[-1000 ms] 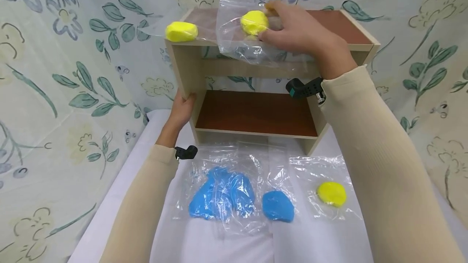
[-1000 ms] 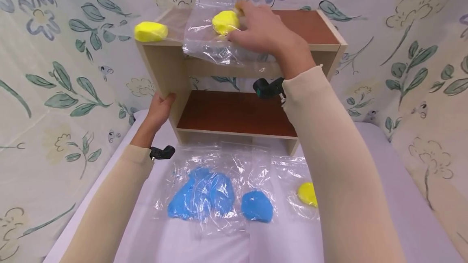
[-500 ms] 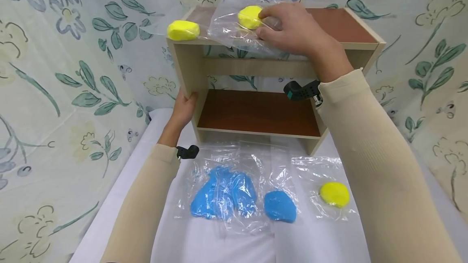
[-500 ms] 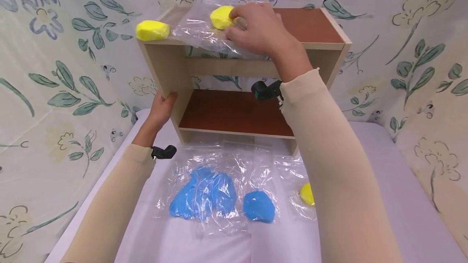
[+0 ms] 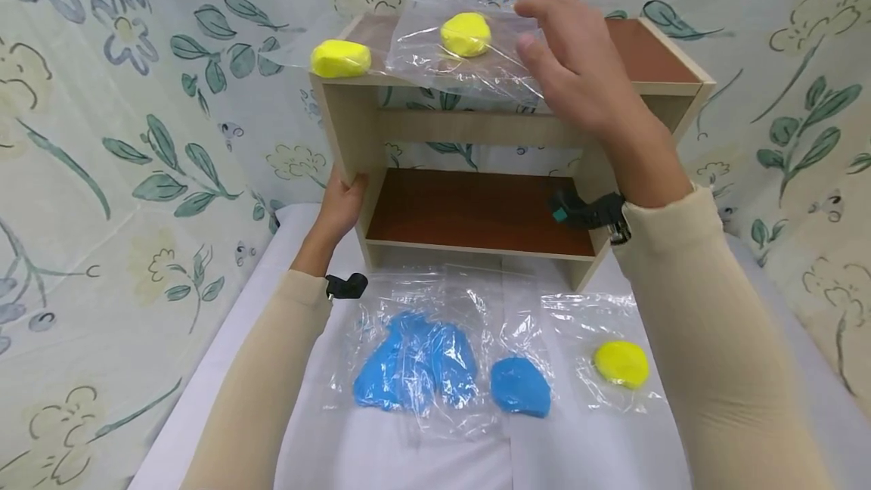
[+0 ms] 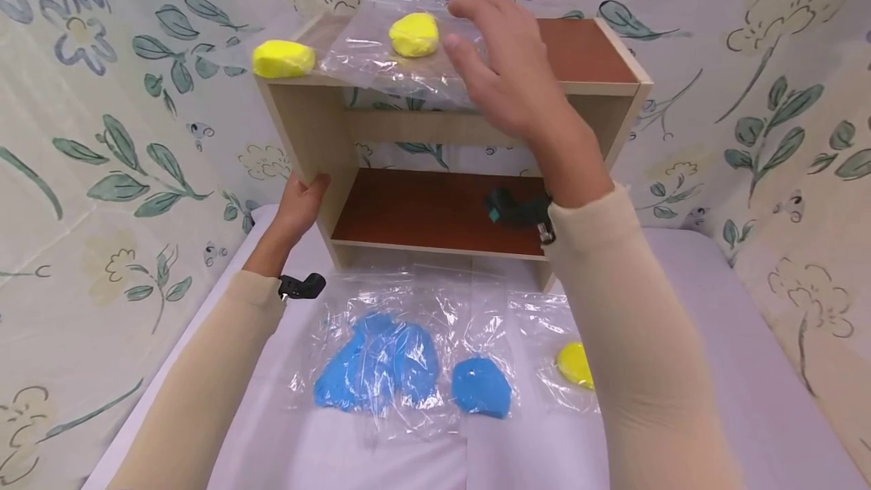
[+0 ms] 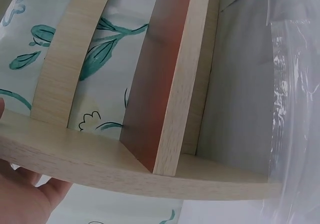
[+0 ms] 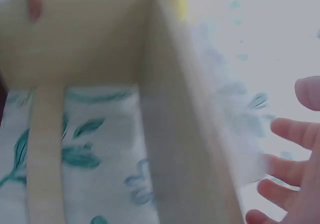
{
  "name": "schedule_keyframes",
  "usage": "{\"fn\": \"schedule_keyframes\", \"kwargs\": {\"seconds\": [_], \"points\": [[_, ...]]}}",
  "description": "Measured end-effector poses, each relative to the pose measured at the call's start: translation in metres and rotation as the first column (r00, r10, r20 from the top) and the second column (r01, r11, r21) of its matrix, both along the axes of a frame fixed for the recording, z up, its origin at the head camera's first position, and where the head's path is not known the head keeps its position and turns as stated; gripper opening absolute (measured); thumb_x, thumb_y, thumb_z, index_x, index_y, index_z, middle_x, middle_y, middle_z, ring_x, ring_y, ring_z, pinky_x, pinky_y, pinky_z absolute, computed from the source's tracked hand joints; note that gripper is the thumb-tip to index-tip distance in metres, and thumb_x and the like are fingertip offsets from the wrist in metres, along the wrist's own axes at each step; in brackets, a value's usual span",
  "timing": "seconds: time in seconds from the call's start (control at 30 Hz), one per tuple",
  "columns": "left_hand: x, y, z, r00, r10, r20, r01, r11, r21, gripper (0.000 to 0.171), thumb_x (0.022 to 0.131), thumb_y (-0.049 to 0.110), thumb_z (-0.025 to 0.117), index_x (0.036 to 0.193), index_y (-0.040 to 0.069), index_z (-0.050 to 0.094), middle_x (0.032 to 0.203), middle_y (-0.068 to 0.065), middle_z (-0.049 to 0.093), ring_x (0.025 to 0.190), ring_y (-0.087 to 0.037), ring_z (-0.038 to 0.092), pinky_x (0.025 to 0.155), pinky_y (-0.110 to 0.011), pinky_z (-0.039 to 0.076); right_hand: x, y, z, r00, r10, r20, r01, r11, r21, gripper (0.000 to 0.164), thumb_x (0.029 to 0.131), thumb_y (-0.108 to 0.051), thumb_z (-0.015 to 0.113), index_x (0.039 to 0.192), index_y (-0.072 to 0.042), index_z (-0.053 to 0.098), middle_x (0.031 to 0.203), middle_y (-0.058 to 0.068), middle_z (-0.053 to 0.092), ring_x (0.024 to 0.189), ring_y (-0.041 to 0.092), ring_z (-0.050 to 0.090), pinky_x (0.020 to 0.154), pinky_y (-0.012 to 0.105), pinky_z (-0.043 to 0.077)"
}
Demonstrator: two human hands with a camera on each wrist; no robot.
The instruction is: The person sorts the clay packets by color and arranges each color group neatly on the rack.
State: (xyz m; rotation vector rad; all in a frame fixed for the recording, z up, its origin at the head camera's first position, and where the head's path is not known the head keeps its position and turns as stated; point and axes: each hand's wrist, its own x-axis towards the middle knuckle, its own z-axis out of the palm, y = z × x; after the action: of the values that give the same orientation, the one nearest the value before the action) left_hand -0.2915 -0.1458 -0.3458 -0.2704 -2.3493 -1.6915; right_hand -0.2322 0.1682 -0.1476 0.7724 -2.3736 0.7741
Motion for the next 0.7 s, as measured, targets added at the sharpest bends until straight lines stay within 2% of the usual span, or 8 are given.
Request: {"fn": "schedule_keyframes", "kwargs": {"seconds": [0.07,0.13,0.2,0.23,0.33,0.43,0.57,0.7], "points": [[0.006,0.002,0.006,1.000,-0.007,0.004,0.007,1.000,0.002,0.059,0.103,0.013,0.038,0.157,0.016,0.017,0.157,-0.016,0.033,0.147,-0.035,0.032,0.120,-0.058,0.027,0.018,0.009,-0.014,0.992,0.057,-0.109,-0.066,0.995,-0.080,0.049,0.099,-0.022,0.044,0.143,0.000,0.047,0.154,0.017,0.041,0.149,0.028,0.026,0.125,0.036,0.013],[0.013,0.004,0.013,1.000,-0.009,0.012,0.009,1.000,0.001,0.059,0.102,0.011,0.038,0.157,0.012,0.016,0.156,-0.019,0.033,0.147,-0.037,0.032,0.119,-0.059,0.028,0.037,0.015,-0.028,0.978,0.073,-0.198,-0.105,0.982,-0.159,0.048,0.095,-0.020,0.050,0.138,0.002,0.051,0.151,0.017,0.045,0.145,0.026,0.030,0.122,0.034,0.017],[0.015,0.005,0.016,1.000,-0.010,0.007,0.010,1.000,-0.005,0.059,0.102,0.010,0.037,0.157,0.010,0.016,0.156,-0.022,0.032,0.147,-0.040,0.032,0.118,-0.060,0.028,0.053,0.021,-0.042,0.968,0.060,-0.242,-0.109,0.975,-0.194,0.048,0.092,-0.018,0.053,0.136,0.002,0.053,0.149,0.017,0.047,0.142,0.024,0.033,0.119,0.033,0.020],[0.014,0.005,0.015,1.000,-0.013,0.002,0.013,1.000,-0.011,0.059,0.102,0.011,0.036,0.157,0.011,0.015,0.156,-0.022,0.032,0.147,-0.040,0.032,0.118,-0.061,0.028,0.062,0.024,-0.048,0.970,0.046,-0.239,-0.099,0.972,-0.212,0.048,0.091,-0.017,0.055,0.134,0.001,0.055,0.148,0.016,0.048,0.141,0.023,0.034,0.119,0.033,0.021],[0.009,0.003,0.010,1.000,-0.009,-0.011,0.009,1.000,-0.018,0.060,0.102,0.012,0.037,0.157,0.012,0.014,0.156,-0.021,0.032,0.147,-0.039,0.032,0.118,-0.061,0.028,0.079,0.033,-0.065,0.980,0.033,-0.196,-0.070,0.981,-0.184,0.049,0.088,-0.016,0.058,0.134,0.001,0.055,0.150,0.017,0.045,0.143,0.021,0.033,0.118,0.036,0.022],[0.001,-0.001,0.001,1.000,0.006,-0.004,-0.007,1.000,-0.021,0.059,0.103,0.016,0.038,0.157,0.015,0.015,0.156,-0.018,0.033,0.147,-0.036,0.033,0.118,-0.060,0.028,0.088,0.043,-0.079,0.992,0.036,-0.120,-0.053,0.989,-0.139,0.050,0.086,-0.010,0.060,0.134,0.001,0.055,0.152,0.016,0.043,0.144,0.024,0.031,0.118,0.047,0.022],[-0.005,-0.003,-0.005,0.999,0.030,0.015,-0.030,0.999,-0.026,0.058,0.103,0.020,0.040,0.157,0.018,0.017,0.155,-0.015,0.035,0.146,-0.034,0.034,0.118,-0.059,0.029,0.091,0.057,-0.101,0.999,0.038,-0.011,-0.038,0.997,-0.061,0.052,0.083,-0.003,0.066,0.134,-0.004,0.056,0.152,0.015,0.044,0.143,0.034,0.032,0.113,0.062,0.025],[-0.005,-0.001,-0.007,1.000,0.028,0.014,-0.028,0.999,-0.018,0.058,0.103,0.019,0.040,0.157,0.018,0.017,0.156,-0.015,0.035,0.146,-0.034,0.034,0.119,-0.059,0.029,0.089,0.075,-0.124,0.992,0.012,0.125,-0.025,0.994,0.103,0.053,0.084,-0.006,0.071,0.134,-0.009,0.056,0.149,0.016,0.045,0.137,0.039,0.036,0.104,0.068,0.033]]}}
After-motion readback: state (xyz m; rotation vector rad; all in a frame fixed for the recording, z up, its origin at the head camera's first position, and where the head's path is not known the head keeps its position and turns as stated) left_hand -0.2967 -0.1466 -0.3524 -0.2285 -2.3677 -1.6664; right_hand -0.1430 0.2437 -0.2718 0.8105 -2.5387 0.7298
